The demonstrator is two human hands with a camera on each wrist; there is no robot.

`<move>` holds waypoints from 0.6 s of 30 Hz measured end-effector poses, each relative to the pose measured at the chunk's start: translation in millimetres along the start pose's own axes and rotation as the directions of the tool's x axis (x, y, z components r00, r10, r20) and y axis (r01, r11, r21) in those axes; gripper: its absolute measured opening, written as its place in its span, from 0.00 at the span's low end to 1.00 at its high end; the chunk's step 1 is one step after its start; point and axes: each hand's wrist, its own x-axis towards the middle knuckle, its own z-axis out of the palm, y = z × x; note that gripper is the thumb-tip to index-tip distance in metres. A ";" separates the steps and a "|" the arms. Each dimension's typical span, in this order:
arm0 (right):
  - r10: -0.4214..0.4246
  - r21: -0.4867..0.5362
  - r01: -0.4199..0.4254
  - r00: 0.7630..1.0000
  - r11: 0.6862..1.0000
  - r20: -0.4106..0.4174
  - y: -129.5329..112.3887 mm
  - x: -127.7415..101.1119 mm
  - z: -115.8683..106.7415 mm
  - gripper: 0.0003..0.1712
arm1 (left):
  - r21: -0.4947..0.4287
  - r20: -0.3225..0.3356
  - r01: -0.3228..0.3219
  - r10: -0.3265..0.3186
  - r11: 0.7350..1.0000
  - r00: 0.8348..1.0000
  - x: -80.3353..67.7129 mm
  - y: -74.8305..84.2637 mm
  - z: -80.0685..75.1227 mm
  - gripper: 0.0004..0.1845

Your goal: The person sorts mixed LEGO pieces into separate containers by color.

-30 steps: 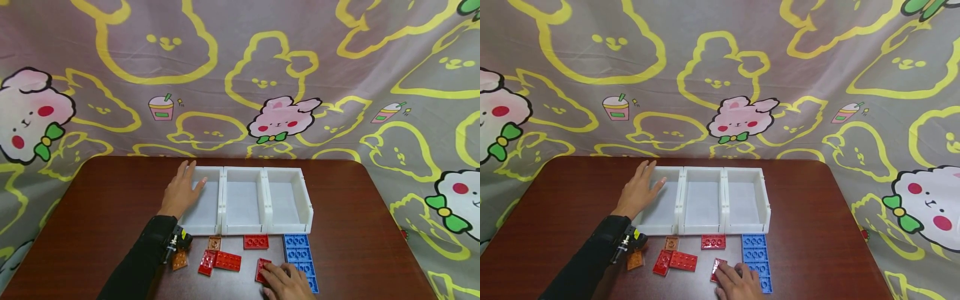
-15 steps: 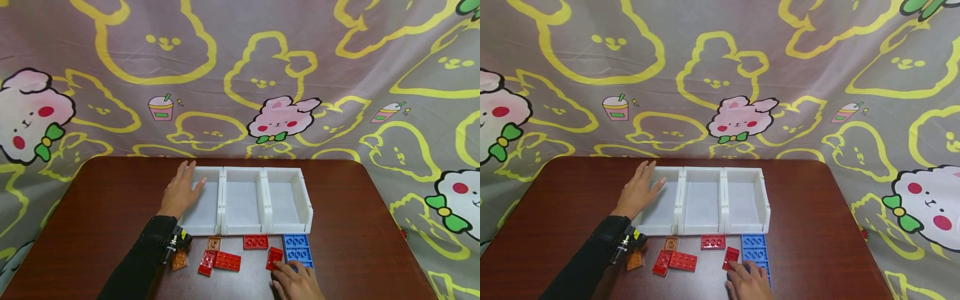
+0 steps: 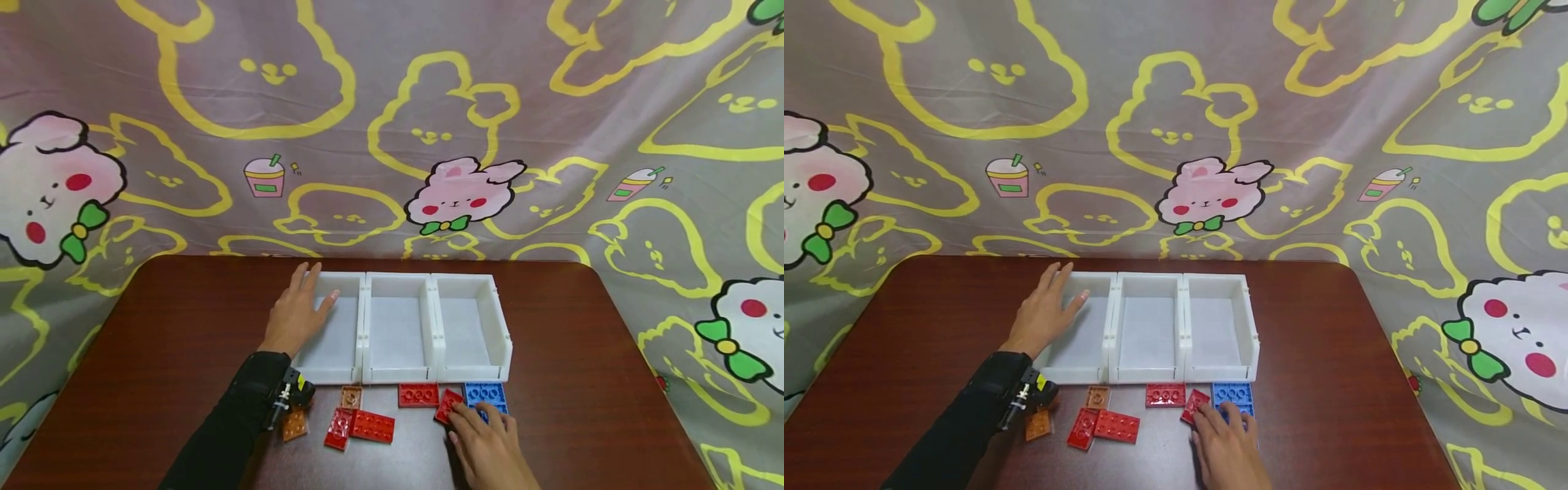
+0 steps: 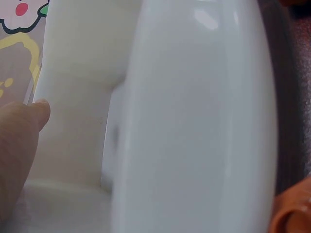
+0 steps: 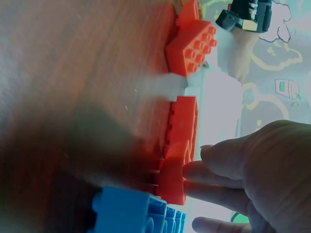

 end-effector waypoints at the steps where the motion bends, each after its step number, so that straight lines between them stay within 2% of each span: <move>1: 0.006 0.008 -0.006 1.000 1.000 0.009 0.6 2.2 -1.2 0.18 | 0.000 0.001 -0.001 0.001 1.000 1.000 0.1 0.4 0.1 0.41; 4: -0.014 0.026 0.014 1.000 1.000 -0.002 2.6 7.4 -3.1 0.16 | 0.003 0.008 0.005 -0.005 1.000 1.000 0.4 1.2 0.2 0.41; 10: -0.096 0.034 0.100 0.991 0.994 -0.098 5.4 12.3 -2.7 0.13 | -0.003 0.012 0.010 -0.010 1.000 1.000 0.5 1.2 0.3 0.41; 15: -0.091 0.051 0.096 0.992 0.994 -0.089 -4.6 14.6 -5.9 0.13 | -0.003 0.007 0.000 0.000 1.000 1.000 0.4 0.7 0.6 0.41; 18: -0.106 0.071 0.108 0.994 0.992 -0.039 -20.4 16.4 -8.9 0.17 | 0.000 0.005 0.001 -0.001 1.000 1.000 0.3 -0.3 0.1 0.41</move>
